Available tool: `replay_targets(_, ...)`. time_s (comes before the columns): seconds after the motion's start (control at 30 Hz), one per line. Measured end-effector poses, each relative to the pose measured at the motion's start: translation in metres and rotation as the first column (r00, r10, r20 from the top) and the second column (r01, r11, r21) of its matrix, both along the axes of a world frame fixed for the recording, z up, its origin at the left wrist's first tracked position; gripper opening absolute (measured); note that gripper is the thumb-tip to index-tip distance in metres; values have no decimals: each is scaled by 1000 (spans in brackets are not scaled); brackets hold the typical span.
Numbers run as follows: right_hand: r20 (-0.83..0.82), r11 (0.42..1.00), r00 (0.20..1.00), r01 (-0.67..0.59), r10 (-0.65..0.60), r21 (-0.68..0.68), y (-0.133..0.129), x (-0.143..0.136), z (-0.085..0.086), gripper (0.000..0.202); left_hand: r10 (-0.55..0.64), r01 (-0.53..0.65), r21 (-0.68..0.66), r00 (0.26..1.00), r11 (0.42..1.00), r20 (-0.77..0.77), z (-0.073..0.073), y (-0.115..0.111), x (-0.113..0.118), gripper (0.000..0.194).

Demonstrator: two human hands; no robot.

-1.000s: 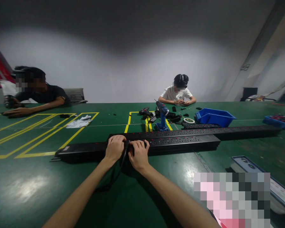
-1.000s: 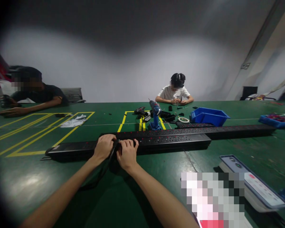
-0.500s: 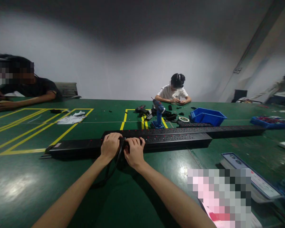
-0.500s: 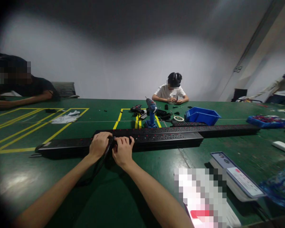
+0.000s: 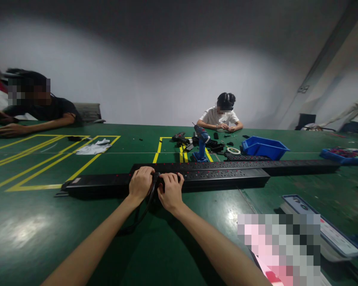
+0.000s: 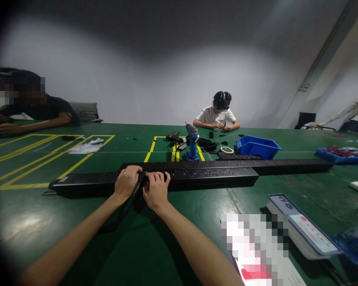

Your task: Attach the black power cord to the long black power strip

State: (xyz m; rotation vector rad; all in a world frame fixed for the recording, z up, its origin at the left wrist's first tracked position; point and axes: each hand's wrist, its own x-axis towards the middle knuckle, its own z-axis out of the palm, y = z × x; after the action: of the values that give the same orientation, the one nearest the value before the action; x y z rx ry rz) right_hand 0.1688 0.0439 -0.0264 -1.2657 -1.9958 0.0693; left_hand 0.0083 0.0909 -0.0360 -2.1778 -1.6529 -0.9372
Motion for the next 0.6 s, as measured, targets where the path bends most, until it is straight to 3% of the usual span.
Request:
replay_targets(0.4,8,999,1000,23,-23,46,3,-4,-2,26,-5,5,4,999,1000,44,4,-3,1,25)
replay_targets(0.6,105,999,994,-10,5,45,18,-1,8,37,-10,10,2,997,1000,80,6,-4,1,27)
